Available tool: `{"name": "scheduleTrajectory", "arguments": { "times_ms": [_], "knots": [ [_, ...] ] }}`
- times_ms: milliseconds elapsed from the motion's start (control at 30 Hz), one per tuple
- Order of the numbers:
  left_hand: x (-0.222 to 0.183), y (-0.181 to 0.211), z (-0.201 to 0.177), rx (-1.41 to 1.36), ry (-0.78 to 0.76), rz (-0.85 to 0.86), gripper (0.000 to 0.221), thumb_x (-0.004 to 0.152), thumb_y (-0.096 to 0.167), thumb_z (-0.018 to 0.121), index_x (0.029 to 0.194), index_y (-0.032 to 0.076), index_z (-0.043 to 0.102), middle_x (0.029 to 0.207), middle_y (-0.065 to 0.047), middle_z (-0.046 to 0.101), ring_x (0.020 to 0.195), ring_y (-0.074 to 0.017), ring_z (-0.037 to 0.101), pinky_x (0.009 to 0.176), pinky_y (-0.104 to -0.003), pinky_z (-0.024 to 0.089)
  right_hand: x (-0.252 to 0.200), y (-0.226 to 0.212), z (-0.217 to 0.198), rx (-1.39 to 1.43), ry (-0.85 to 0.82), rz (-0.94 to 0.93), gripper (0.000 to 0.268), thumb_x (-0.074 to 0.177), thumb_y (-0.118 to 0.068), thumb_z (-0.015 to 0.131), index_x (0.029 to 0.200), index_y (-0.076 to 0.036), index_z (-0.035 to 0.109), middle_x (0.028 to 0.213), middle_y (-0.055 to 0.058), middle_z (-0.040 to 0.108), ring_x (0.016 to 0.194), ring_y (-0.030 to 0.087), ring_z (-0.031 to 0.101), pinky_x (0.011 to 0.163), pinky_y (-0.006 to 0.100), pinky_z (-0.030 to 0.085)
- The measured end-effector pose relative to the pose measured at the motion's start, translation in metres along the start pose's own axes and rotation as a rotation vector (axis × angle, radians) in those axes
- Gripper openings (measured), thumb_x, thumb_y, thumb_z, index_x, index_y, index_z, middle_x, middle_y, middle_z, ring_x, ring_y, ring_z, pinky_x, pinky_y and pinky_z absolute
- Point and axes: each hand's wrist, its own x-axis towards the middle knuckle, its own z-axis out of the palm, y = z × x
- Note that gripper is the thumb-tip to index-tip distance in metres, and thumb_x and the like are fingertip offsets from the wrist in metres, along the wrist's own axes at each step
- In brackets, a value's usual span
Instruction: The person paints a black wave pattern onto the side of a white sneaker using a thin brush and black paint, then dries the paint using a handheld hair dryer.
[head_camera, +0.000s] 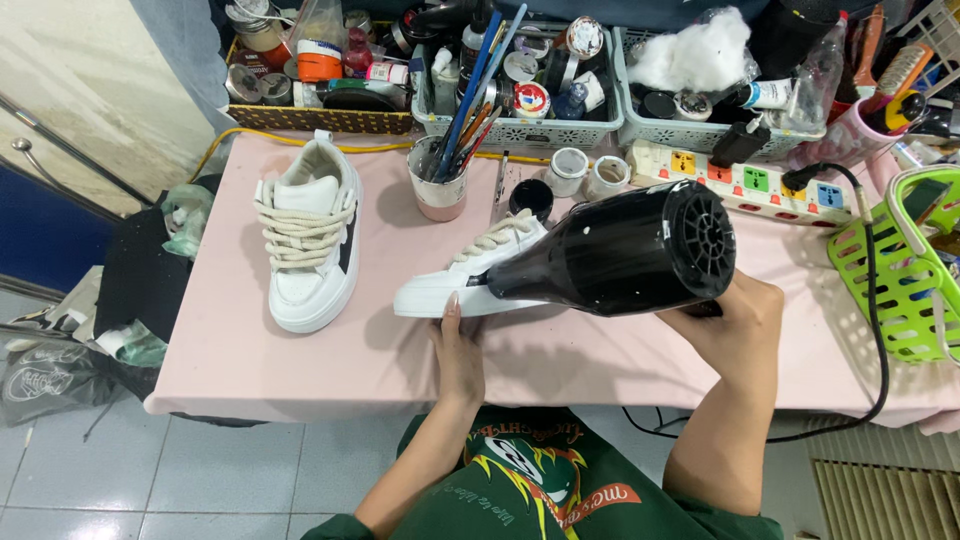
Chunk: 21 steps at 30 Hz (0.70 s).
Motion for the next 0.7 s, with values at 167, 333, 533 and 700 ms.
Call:
{"name": "scheduleTrajectory", "arguments": {
  "times_ms": [167,333,533,700],
  "knots": [
    [0.001,0.003,-0.002,-0.028,0.014,-0.039,0.082,0.092,0.033,0.064,0.153,0.006,0.018,0.152,-0.016,0.037,0.138,-0.0293,0.044,0.113,-0.052,0.045,-0.010,0.022,-0.018,-0.067,0.013,0.040,0.033,0.075,-0.009,0.093,0.100,-0.003,0.073,0.084,0.010,0.072,0.068,0.018,0.071,0.064,0.026,0.052],
    [0.002,0.001,-0.007,-0.011,-0.007,-0.012,0.082,0.095,0.032,0.066,0.156,0.005,0.018,0.157,-0.017,0.036,0.144,-0.0279,0.040,0.118,-0.048,0.037,-0.028,0.043,-0.030,-0.120,0.044,0.071,0.026,0.083,-0.008,0.092,0.100,-0.003,0.072,0.084,0.010,0.072,0.072,0.017,0.072,0.069,0.026,0.053],
    [-0.003,0.010,0.002,-0.020,-0.023,-0.038,0.083,0.091,0.033,0.064,0.156,0.011,0.016,0.155,-0.014,0.034,0.141,-0.0299,0.041,0.114,-0.053,0.043,-0.016,0.036,-0.003,-0.027,0.040,0.040,0.036,0.068,-0.012,0.097,0.091,-0.003,0.071,0.078,0.010,0.070,0.067,0.020,0.069,0.061,0.028,0.051],
    [-0.003,0.011,0.002,0.000,-0.016,-0.058,0.085,0.091,0.034,0.064,0.156,0.012,0.014,0.156,-0.014,0.034,0.143,-0.0296,0.040,0.115,-0.053,0.042,-0.015,0.031,-0.005,-0.011,0.038,0.020,0.036,0.069,-0.010,0.096,0.093,-0.001,0.071,0.080,0.010,0.071,0.063,0.018,0.069,0.060,0.027,0.051]
  ]
}}
